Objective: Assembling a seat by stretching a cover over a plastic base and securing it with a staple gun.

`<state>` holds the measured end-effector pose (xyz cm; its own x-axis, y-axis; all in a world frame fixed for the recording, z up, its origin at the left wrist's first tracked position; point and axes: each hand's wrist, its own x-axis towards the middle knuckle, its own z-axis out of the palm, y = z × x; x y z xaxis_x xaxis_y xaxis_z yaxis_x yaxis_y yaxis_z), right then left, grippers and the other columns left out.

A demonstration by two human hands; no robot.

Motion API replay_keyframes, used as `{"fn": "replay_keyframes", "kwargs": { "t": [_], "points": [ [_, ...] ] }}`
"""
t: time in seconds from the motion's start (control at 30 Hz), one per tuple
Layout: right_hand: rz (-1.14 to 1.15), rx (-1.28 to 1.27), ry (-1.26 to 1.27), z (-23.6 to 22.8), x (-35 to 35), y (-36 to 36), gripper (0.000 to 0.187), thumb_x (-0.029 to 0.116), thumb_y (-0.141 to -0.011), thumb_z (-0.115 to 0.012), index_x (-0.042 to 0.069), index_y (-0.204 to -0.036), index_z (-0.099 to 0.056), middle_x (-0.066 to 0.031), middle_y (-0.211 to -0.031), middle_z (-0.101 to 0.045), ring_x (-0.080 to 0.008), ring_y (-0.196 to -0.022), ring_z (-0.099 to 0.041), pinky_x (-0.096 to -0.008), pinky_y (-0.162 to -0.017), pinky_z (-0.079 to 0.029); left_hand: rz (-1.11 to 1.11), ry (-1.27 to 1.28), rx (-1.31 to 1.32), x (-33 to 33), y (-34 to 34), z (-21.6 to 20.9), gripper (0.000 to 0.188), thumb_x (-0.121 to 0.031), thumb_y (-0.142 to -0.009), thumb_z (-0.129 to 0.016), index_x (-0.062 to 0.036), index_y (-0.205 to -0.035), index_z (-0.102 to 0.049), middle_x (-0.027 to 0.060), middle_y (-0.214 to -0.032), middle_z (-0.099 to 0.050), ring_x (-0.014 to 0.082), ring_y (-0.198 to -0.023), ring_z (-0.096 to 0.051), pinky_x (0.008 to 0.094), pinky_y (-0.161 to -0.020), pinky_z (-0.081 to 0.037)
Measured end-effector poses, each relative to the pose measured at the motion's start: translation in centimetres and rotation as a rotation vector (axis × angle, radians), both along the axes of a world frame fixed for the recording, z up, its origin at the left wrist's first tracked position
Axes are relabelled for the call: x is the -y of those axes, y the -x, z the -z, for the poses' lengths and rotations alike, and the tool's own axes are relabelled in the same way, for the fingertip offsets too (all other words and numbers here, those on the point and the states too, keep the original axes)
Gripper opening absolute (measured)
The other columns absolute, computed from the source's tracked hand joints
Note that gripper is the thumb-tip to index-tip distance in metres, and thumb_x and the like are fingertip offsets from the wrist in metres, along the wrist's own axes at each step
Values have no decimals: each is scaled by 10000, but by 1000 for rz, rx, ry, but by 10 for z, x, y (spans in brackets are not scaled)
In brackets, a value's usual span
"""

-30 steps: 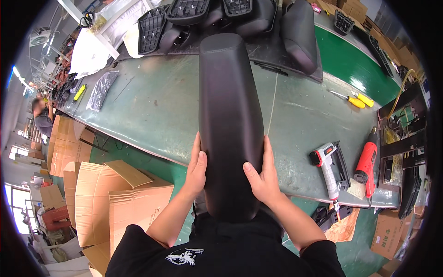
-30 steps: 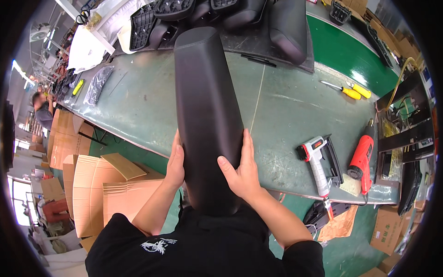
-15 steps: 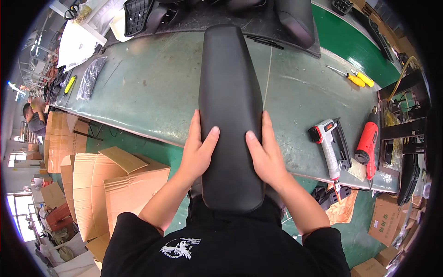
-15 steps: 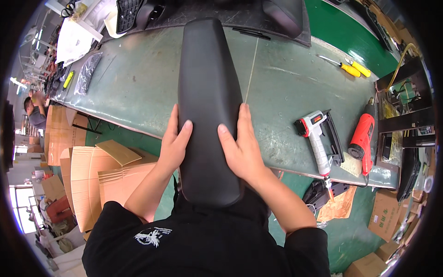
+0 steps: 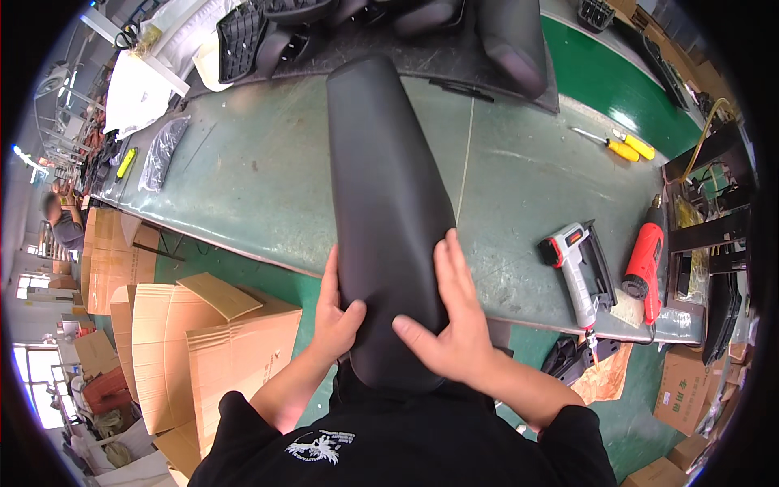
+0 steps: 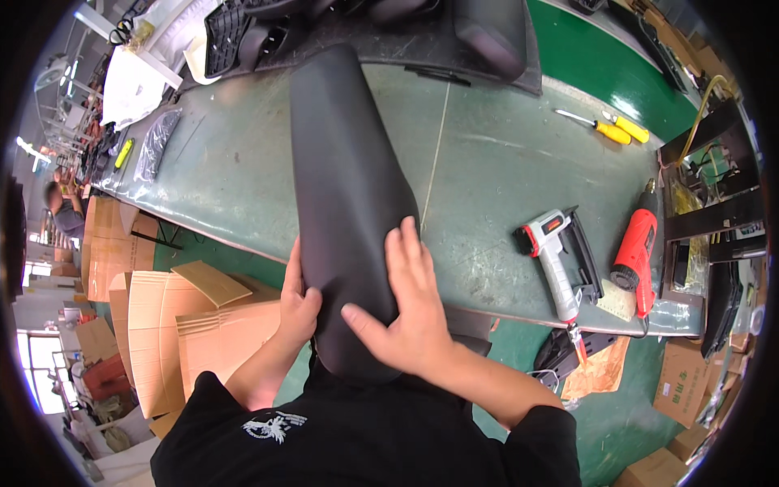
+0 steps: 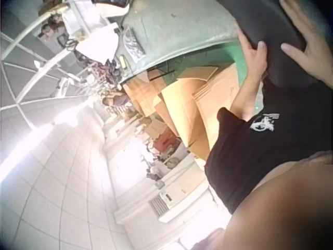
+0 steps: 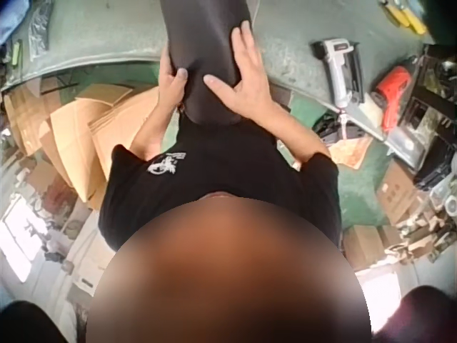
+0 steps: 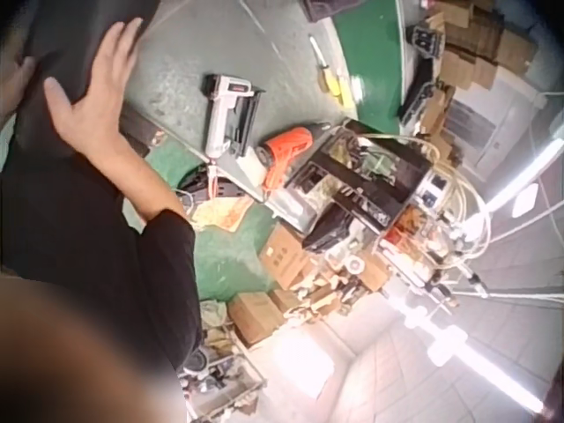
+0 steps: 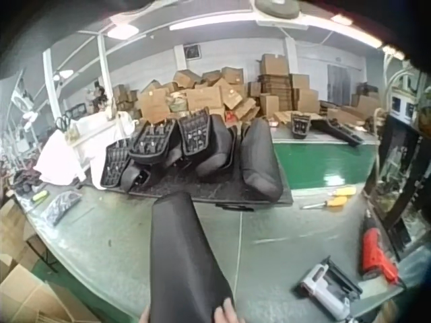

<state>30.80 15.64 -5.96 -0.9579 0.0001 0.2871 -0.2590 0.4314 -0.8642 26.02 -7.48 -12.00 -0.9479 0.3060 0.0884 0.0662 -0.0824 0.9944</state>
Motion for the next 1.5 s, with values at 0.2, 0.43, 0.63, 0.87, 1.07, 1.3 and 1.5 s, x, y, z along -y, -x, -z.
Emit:
{"fn": "replay_keyframes", "kwargs": {
  "t": [0.2,0.43,0.63,0.87,1.07,1.3,1.5],
  "points": [
    [-325,-376,14,-50,22,-17,659,167,-920,-820,-65,-1497,-602,-284,-1673,-495,-552,-1552,-449,-719,-1277,-315,147,-526,330,2,37,31,1028,-766,-1082,-497,-15,-1746,-269,169,-1754,-406,335,-1587,-435,495,-1330,-333],
    [34,-344,-94,-24,-2,-14,730,163,-918,-854,-57,-1541,-544,-317,-1631,-495,-528,-1478,-527,-584,-1228,-452,452,-682,477,-17,76,34,1021,-788,-1076,-466,-26,-1736,-305,168,-1744,-426,341,-1573,-454,506,-1320,-352],
    [-91,549,666,33,-22,-34,874,285,-1045,-798,-71,-1684,-319,-223,-1594,-543,-298,-1473,-534,-429,-1253,-421,644,-695,684,-7,50,56,1019,-808,-1071,-440,-35,-1728,-336,166,-1735,-443,346,-1561,-470,515,-1312,-368],
    [263,446,895,12,-52,-34,633,169,-1060,-787,-29,-1572,-473,-108,-1441,-679,-194,-1298,-641,-392,-1130,-532,615,-664,924,-146,130,-27,1021,-830,-1065,-410,-46,-1718,-371,164,-1726,-463,352,-1546,-489,525,-1301,-386],
    [687,204,871,-34,-128,16,560,170,-1034,-809,-60,-1469,-543,-151,-1351,-721,-236,-1215,-697,-394,-1091,-567,867,-422,496,-150,144,16,701,-511,-1181,-471,29,-1628,-495,184,-1631,-584,318,-1480,-579,498,-1253,-447],
    [871,-107,883,-22,-251,124,348,92,-1081,-617,-71,-1389,-635,-185,-1252,-784,-316,-1084,-798,-460,-946,-668,953,-433,512,-178,172,30,647,-350,-1104,-678,60,-1585,-537,269,-1525,-653,355,-1421,-638,496,-1219,-488],
    [1026,-50,822,12,-363,232,304,158,-1067,-640,-36,-1301,-658,-156,-1143,-795,-318,-852,-819,-486,-650,-680,1100,-297,502,-175,171,30,513,-89,-1107,-677,-11,-1598,-549,154,-1559,-648,245,-1394,-648,398,-1165,-538]
  ]
}}
